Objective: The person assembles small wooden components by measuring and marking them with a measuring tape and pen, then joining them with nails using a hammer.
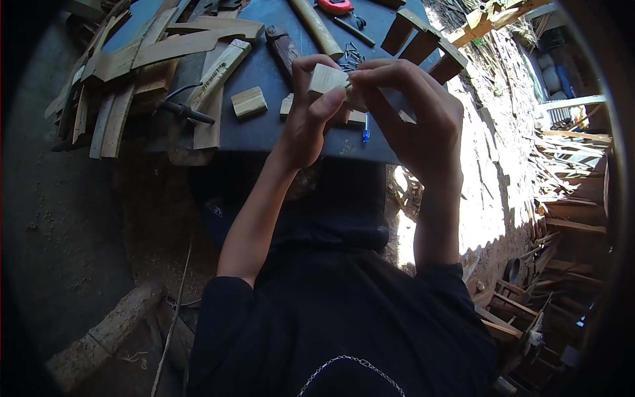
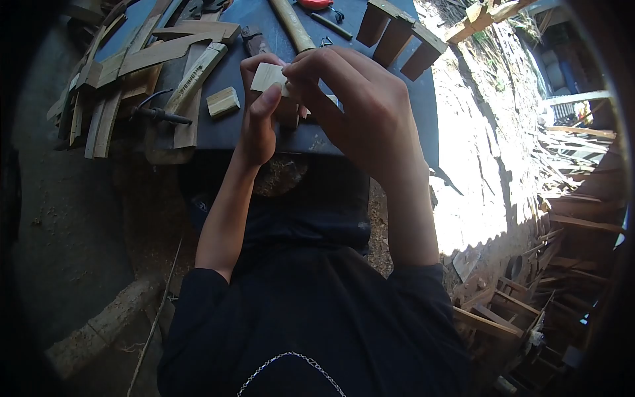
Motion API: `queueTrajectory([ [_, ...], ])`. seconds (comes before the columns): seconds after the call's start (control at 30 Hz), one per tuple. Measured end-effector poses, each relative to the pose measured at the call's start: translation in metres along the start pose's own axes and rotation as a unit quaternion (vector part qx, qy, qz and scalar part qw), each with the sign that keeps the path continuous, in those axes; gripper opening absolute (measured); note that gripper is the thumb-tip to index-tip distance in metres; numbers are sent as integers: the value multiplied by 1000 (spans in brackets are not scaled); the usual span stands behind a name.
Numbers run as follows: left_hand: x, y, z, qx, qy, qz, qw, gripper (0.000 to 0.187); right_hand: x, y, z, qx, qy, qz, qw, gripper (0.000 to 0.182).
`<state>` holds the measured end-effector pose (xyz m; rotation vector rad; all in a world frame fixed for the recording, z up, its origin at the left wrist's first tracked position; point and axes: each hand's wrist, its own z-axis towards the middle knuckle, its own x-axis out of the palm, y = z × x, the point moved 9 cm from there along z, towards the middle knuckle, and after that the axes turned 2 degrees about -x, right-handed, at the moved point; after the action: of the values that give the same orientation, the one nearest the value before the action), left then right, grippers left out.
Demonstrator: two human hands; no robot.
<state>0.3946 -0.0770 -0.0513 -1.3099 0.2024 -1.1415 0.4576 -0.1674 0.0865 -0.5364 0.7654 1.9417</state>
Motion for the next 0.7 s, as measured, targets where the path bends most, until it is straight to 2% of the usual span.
queueTrajectory([
  [0.3,-1,1,-1,-3,15,5,1000,50,1,2,0,-19,-8,-5,1000,14],
  [0.7,3,-14,-1,7,-19,7,1000,47,2,7,3,-26,3,-24,999,14],
])
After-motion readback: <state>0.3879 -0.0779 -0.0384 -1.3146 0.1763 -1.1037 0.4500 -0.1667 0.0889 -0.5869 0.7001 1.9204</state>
